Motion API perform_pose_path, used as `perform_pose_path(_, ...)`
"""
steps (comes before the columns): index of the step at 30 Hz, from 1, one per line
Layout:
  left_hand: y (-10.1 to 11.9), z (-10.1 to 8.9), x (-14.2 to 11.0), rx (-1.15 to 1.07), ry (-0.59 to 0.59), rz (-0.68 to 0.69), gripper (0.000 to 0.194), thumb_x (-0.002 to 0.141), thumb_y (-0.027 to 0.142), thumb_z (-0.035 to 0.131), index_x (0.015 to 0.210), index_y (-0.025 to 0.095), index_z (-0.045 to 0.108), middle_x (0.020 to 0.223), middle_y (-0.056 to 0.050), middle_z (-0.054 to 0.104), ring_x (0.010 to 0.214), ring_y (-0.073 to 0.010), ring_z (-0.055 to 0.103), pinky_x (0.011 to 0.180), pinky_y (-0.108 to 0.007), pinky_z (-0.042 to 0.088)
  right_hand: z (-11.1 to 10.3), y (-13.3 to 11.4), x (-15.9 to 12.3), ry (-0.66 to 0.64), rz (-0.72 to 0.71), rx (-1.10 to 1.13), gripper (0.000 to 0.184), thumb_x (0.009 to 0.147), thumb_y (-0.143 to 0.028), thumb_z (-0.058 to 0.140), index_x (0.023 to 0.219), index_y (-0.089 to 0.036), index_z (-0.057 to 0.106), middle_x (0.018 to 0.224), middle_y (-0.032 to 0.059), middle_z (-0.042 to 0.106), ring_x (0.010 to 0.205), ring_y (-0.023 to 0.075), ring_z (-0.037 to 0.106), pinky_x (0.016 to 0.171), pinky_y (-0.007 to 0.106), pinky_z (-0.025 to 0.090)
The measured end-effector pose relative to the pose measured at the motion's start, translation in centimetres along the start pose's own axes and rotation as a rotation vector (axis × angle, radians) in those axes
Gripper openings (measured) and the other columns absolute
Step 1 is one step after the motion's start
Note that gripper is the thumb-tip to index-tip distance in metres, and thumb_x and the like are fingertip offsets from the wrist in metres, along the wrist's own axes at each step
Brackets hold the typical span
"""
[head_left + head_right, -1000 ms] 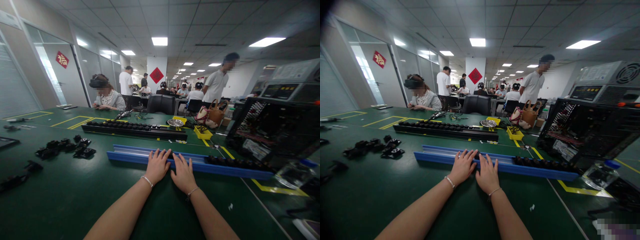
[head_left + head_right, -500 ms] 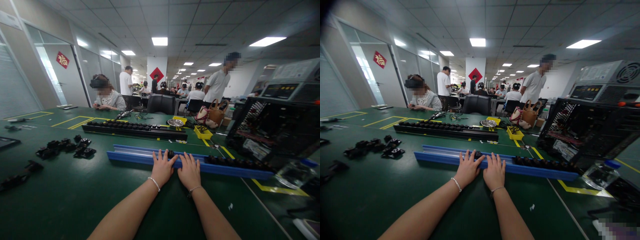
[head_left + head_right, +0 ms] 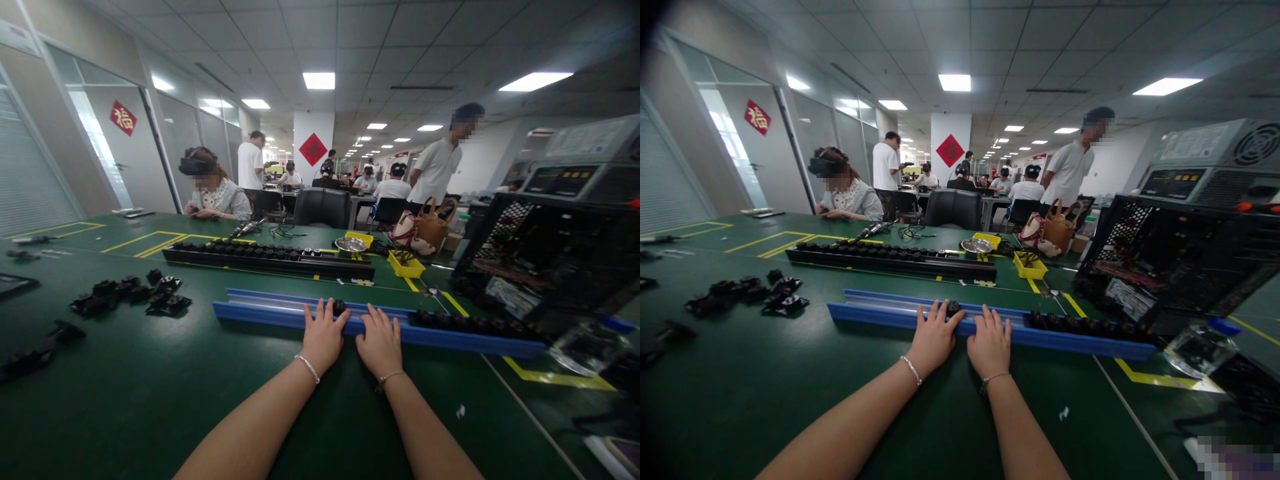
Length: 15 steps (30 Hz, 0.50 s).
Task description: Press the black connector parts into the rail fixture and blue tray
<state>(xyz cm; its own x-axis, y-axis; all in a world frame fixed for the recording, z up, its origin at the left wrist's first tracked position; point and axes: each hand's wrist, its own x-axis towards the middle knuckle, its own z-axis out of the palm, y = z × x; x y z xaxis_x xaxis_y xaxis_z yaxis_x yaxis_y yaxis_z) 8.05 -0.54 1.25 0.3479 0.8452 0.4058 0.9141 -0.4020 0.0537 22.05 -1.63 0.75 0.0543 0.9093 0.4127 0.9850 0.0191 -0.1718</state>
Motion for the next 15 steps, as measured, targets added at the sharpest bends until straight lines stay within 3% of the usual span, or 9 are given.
perform_pose_path(15,-0.46,0.41,-0.39,-0.002,0.044,-0.019,0.055,0.079,0.033,0.052,0.133,0.033,0.039,0.141,-0.013,0.038,0.13,-0.0315,0.031,0.104,-0.062,0.013,-0.14,-0.06,0.06,0.005,-0.001,-0.001,0.034,0.074,-0.017,0.041,0.103,-0.018,0.06,0.138,0.0065,0.045,0.127,0.0242,0.035,0.107,0.049,0.015)
